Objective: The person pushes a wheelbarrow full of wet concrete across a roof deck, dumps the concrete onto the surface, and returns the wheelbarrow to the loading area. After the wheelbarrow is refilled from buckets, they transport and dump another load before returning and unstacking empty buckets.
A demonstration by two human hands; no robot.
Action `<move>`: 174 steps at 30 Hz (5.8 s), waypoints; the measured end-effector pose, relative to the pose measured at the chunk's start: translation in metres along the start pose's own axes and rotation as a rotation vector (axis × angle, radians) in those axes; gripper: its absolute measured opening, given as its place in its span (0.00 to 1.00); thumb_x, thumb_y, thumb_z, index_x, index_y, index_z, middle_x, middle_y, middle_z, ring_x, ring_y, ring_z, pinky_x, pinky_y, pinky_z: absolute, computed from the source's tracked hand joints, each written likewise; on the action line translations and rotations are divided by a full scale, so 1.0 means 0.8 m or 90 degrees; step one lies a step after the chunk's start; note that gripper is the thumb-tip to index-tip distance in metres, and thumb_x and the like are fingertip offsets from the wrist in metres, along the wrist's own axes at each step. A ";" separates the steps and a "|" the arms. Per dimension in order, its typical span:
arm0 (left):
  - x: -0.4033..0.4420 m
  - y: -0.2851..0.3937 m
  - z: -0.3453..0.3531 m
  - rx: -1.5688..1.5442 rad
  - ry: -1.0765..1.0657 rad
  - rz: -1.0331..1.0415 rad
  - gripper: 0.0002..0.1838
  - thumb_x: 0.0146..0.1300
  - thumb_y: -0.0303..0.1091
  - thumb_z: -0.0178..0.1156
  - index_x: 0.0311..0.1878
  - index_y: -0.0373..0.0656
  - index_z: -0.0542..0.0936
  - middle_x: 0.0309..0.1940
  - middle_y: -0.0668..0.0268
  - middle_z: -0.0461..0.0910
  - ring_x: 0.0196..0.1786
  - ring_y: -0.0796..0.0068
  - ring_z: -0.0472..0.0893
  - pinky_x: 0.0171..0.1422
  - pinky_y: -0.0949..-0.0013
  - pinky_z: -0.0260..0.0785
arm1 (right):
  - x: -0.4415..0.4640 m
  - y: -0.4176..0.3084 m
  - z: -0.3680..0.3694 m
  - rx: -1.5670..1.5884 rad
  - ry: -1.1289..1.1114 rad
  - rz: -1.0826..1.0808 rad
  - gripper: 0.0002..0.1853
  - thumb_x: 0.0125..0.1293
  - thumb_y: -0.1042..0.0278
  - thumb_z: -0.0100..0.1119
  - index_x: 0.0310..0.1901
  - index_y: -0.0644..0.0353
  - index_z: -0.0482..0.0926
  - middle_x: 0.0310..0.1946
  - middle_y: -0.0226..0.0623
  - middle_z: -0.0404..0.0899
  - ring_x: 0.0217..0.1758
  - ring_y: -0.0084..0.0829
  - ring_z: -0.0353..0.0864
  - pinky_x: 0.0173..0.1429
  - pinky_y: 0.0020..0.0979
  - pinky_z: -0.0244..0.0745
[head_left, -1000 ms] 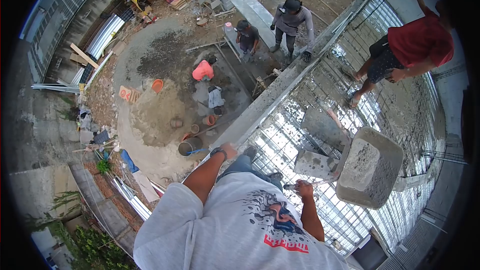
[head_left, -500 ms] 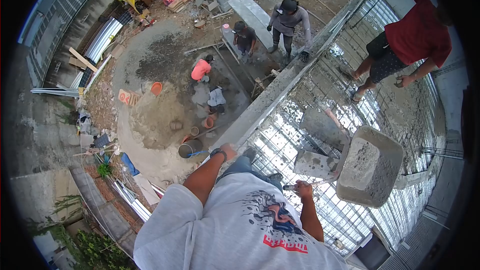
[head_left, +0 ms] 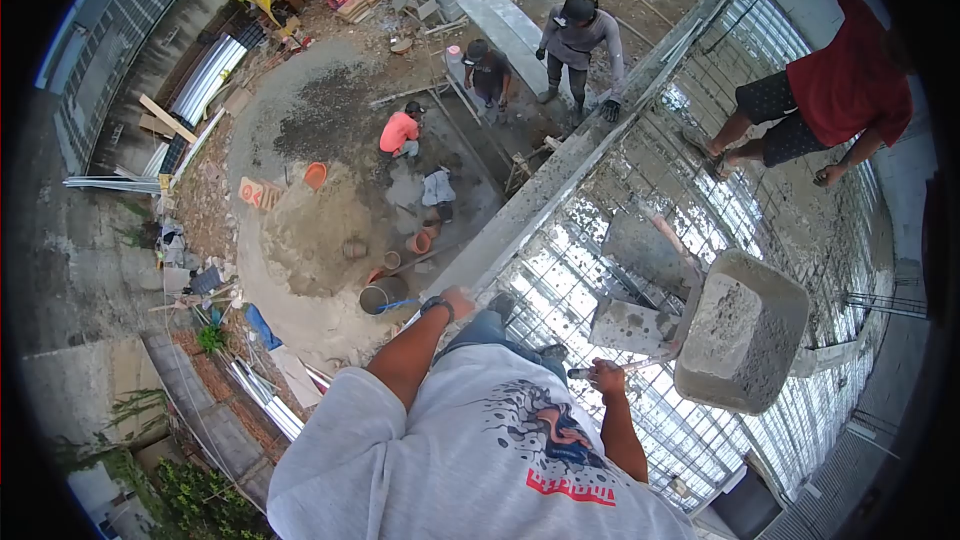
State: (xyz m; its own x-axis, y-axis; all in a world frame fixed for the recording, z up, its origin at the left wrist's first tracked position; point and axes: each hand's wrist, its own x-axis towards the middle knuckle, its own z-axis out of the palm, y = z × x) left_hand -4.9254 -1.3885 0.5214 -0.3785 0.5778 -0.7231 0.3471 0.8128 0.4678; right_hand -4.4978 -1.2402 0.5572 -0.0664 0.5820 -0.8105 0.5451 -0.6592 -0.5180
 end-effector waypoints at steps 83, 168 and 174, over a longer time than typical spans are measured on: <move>0.027 0.017 -0.003 0.106 -0.033 0.099 0.23 0.47 0.41 0.60 0.49 0.44 0.81 0.50 0.51 0.78 0.54 0.53 0.77 0.59 0.61 0.69 | -0.006 0.037 -0.006 0.063 0.039 -0.036 0.11 0.63 0.64 0.60 0.39 0.64 0.78 0.26 0.35 0.79 0.24 0.28 0.78 0.24 0.30 0.69; 0.011 0.335 0.209 0.484 -0.187 0.286 0.31 0.48 0.52 0.65 0.54 0.45 0.79 0.56 0.53 0.75 0.58 0.55 0.75 0.63 0.62 0.67 | -0.053 0.276 -0.172 0.561 0.215 0.038 0.06 0.67 0.67 0.54 0.38 0.60 0.78 0.24 0.31 0.76 0.23 0.25 0.76 0.21 0.25 0.64; -0.015 0.404 0.216 0.528 -0.218 0.349 0.31 0.48 0.47 0.69 0.53 0.38 0.78 0.50 0.54 0.80 0.53 0.60 0.79 0.59 0.66 0.69 | -0.072 0.329 -0.127 0.609 0.221 0.106 0.10 0.65 0.65 0.57 0.41 0.61 0.78 0.27 0.35 0.79 0.25 0.30 0.78 0.24 0.29 0.71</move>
State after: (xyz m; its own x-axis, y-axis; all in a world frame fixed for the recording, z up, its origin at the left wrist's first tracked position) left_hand -4.6607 -1.1451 0.5934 0.2262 0.6944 -0.6831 0.9251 0.0665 0.3738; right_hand -4.2655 -1.3988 0.4955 0.2772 0.4534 -0.8471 -0.3781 -0.7590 -0.5300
